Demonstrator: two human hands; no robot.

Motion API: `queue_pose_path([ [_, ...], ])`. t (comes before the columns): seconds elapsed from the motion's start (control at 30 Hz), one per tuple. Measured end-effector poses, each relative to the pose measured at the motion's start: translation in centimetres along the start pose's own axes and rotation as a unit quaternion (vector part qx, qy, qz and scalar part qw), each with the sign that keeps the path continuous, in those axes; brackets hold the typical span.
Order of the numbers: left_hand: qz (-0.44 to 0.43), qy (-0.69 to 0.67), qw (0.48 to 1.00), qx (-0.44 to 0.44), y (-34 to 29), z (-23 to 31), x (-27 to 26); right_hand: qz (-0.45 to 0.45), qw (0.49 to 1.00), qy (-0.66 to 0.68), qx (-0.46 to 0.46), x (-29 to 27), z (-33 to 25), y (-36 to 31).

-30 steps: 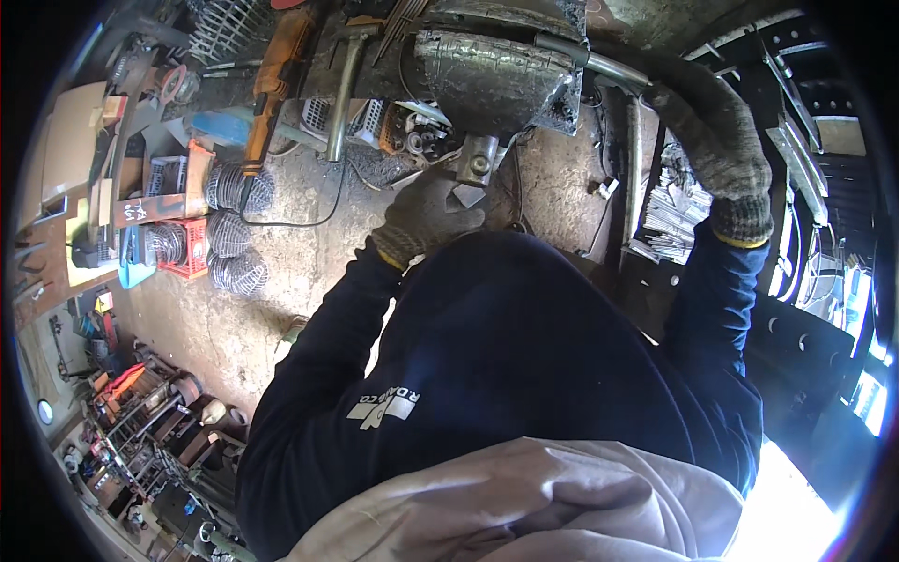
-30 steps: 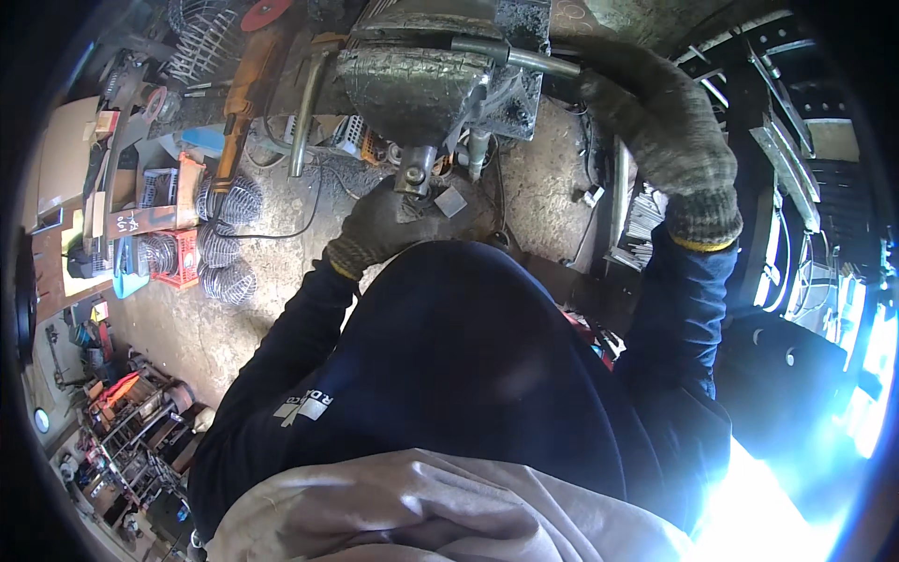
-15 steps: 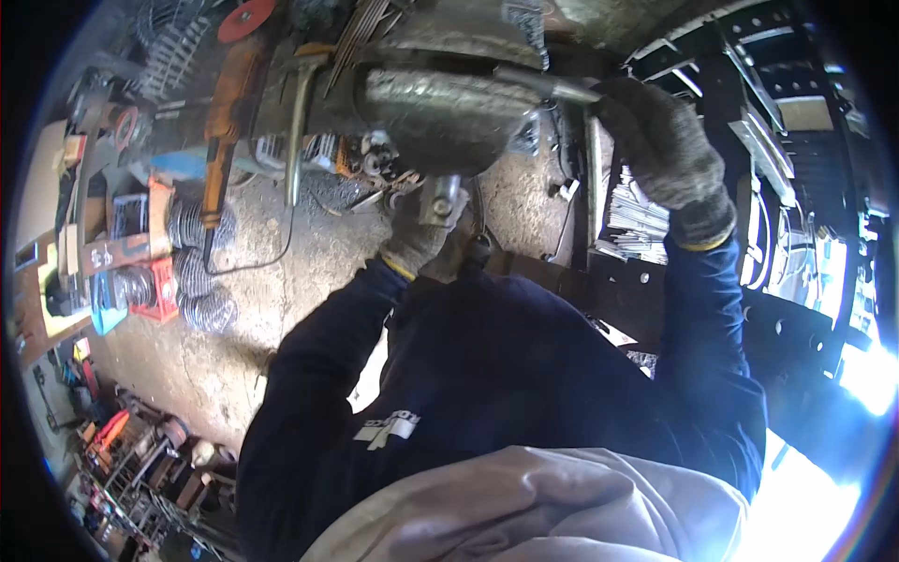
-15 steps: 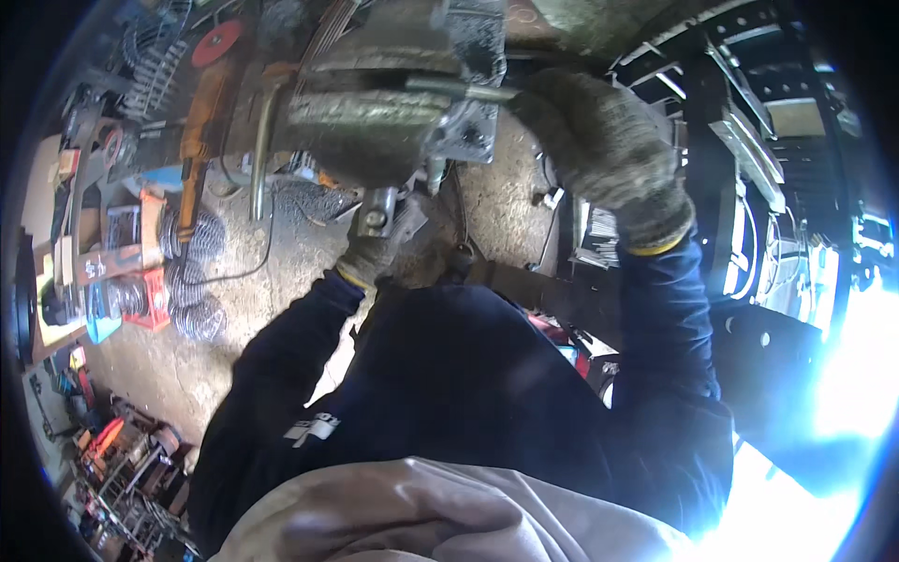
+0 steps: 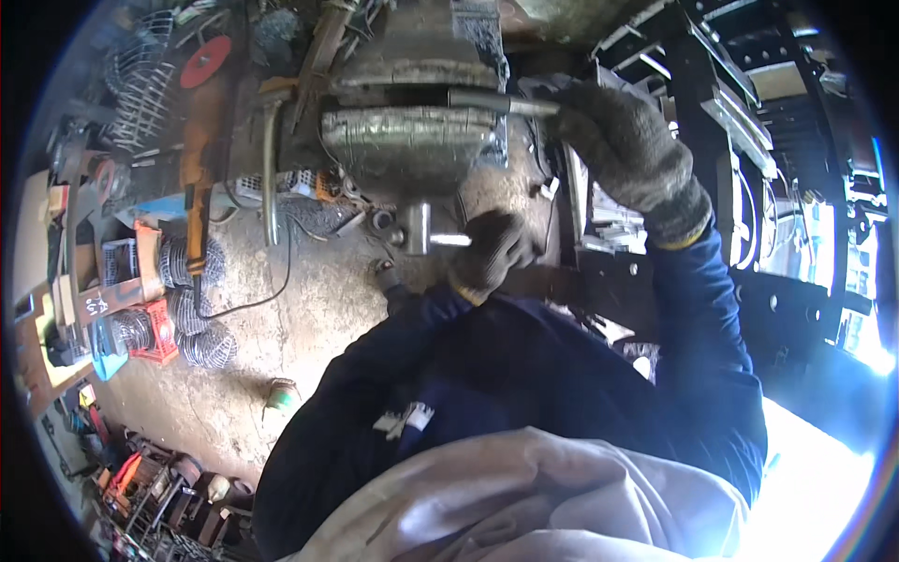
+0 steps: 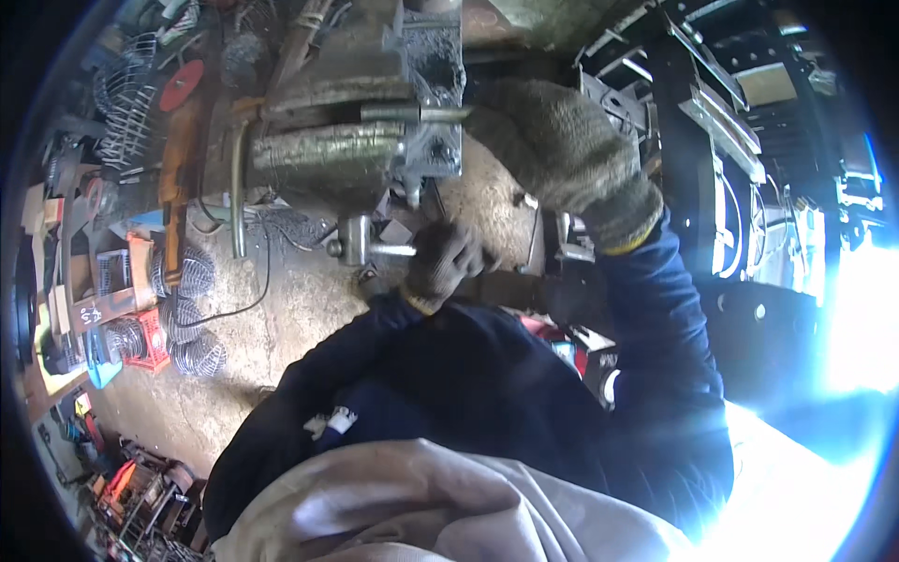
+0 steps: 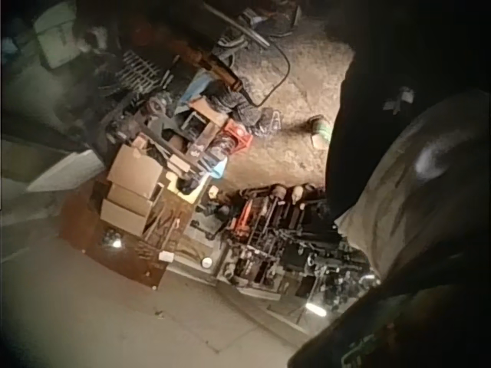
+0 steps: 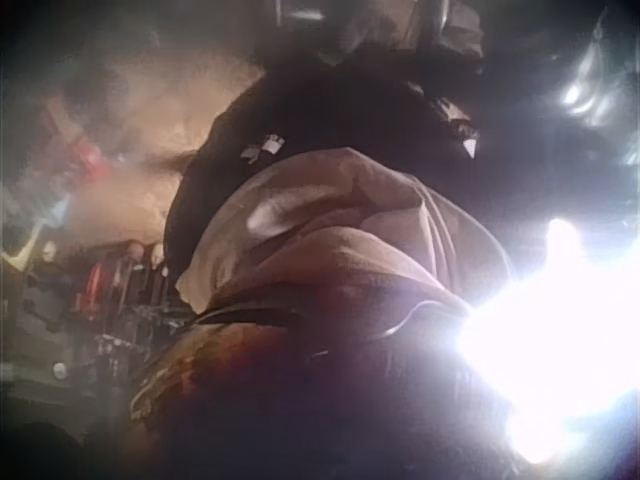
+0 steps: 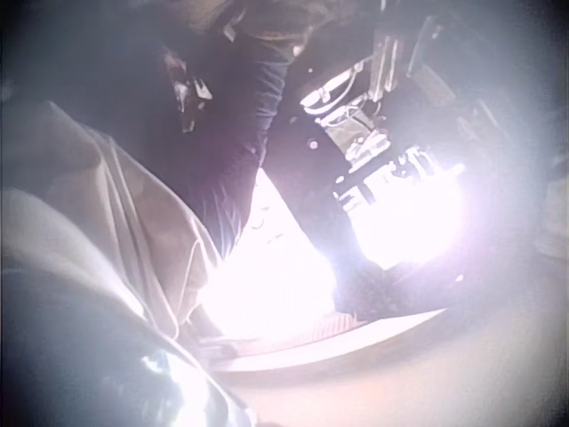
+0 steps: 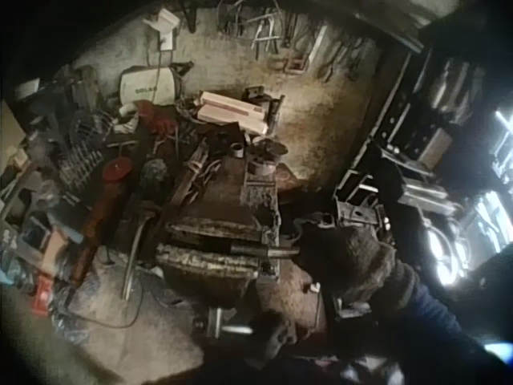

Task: The person uses an angle grinder to grind the end of a metal rod secured in a vise, turns the vise handle by hand to release the rod, then replaces the rod in the vise and resumes grinding with the angle grinder.

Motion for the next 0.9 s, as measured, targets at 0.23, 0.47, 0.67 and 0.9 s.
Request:
queue_pose_path([
  [0.23, -0.157, -0.292, 0.938, -0.099, -2.5, 7.5, 6.7, -0.043, 0.998, -0.019, -0.031, 0.0, 0.8, 0.2],
  [0.47, -0.313, -0.420, 0.851, -0.037, -3.8, 12.5, 8.7, 0.032, 0.999, 0.030, -0.029, 0.3, 0.4, 0.5],
  [0.67, -0.284, -0.484, 0.820, -0.113, -5.1, 14.9, 8.3, 0.112, 0.978, -0.084, -0.152, -0.3, -0.2, 0.4],
  [0.9, -0.223, -0.494, 0.828, -0.142, -4.7, 13.2, 8.4, 0.153, 0.977, -0.039, -0.140, 0.3, 0.0, -0.2],
])
Point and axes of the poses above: each hand's wrist, its own y-axis towards the middle knuckle, its own x-axis out of the palm, z = x × y, the point moved 5 cm from there along y, towards the middle knuckle, and after that the axes turned 9 degrees about -x, right-handed, at the moved point
